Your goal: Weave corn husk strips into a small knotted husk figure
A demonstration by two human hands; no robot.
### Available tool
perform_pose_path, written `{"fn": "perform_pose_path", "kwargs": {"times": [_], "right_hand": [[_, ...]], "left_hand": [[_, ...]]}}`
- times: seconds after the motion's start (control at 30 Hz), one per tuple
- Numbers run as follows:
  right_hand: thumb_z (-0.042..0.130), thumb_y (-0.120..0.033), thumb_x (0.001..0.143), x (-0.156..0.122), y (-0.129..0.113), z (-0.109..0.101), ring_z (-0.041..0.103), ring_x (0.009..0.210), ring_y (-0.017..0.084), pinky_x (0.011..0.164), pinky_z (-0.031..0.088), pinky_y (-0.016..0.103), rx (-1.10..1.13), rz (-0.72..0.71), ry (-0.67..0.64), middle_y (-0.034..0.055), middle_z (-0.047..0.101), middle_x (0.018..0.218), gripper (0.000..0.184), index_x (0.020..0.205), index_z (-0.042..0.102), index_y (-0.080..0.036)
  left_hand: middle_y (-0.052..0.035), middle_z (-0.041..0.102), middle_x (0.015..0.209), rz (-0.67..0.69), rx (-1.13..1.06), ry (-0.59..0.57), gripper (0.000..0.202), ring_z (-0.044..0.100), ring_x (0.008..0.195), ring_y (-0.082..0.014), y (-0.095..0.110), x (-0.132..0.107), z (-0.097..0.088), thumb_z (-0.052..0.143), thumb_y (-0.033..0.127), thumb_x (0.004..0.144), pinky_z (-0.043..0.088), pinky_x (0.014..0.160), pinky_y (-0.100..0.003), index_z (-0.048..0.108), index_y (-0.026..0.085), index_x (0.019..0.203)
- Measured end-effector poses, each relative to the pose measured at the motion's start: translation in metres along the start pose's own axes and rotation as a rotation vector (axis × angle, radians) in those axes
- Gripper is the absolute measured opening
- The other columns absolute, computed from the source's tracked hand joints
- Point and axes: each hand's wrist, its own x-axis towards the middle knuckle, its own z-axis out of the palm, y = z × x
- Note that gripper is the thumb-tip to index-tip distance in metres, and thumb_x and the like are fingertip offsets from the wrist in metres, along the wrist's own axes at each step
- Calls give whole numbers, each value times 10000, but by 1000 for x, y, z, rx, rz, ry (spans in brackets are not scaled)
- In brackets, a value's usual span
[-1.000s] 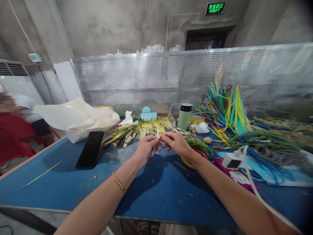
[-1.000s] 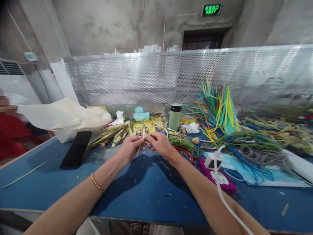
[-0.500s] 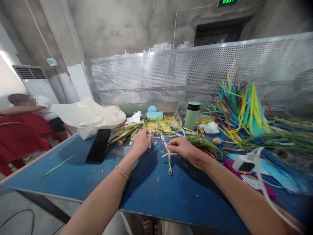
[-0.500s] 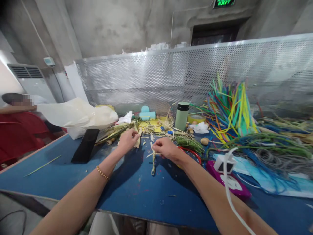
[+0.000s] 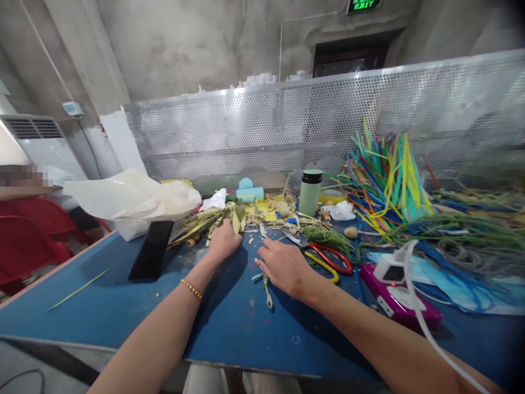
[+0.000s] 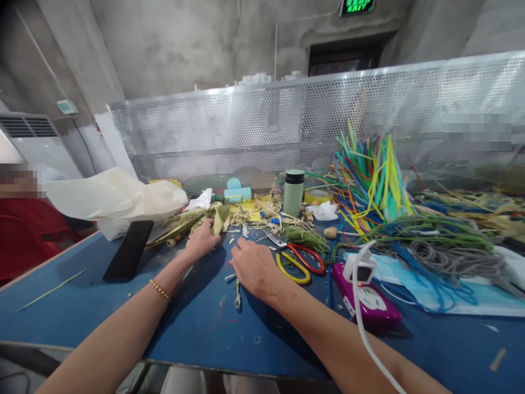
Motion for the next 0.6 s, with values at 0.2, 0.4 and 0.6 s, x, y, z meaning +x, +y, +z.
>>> {"fn": "perform_pose_path", "kwargs": {"times": [0.2,0.4,0.6], "right_hand": [[450,-297,954,4,15,-8,630,885,190,730,427,253,64,106,38,86,653,974,257,908,676,-183],[480,-254,934,9,33,0,626,900,180,803,434,261,203,142,163,66,668,933,230,928,698,-185],[492,-229,912,14,42,4,626,897,192,839,430,282,241,145,174,74,698,922,226,881,709,-171]], "left_hand": [[-109,692,944,-36,-571,91,492,650,782,-194,7,-3,-5,545,115,636,468,631,-252,569,91,1127],[-7,617,730,-23,-1132,-21,503,559,506,-107,14,-7,-14,504,83,549,416,476,-213,595,101,1044],[22,590,743,-11,-1336,235,480,551,508,-77,-3,6,-48,571,100,567,433,501,-197,574,116,1046]]}}
